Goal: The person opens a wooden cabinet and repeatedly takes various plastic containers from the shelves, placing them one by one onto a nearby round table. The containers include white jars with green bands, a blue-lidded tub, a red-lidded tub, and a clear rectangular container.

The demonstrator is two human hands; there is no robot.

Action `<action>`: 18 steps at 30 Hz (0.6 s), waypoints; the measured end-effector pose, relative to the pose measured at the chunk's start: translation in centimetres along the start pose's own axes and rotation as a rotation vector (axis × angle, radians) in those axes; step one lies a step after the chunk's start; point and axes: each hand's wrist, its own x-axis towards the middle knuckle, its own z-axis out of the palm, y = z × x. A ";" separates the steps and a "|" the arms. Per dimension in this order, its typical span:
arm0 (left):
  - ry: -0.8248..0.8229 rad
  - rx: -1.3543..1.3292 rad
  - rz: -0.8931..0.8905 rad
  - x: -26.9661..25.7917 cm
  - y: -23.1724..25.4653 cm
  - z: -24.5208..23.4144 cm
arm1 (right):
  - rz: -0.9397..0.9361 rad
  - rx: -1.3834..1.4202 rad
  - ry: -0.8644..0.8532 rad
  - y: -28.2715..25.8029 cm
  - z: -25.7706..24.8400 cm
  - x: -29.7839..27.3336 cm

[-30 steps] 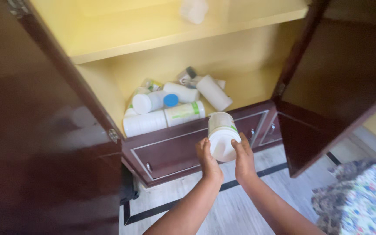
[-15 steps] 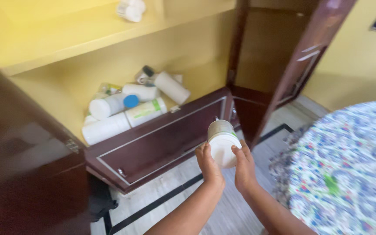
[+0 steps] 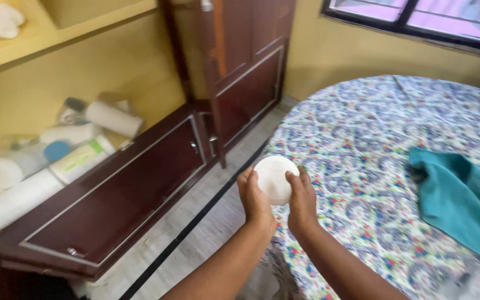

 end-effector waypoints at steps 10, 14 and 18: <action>-0.313 0.136 -0.231 -9.0 -8.5 7.8 | -0.051 -0.044 0.309 -5.9 -14.3 -1.9; -0.428 0.159 -0.363 -13.2 -10.8 9.1 | -0.062 -0.059 0.434 -7.0 -19.6 -4.4; -0.502 0.207 -0.484 -17.3 -11.5 10.3 | -0.088 0.006 0.502 -7.8 -23.0 -7.1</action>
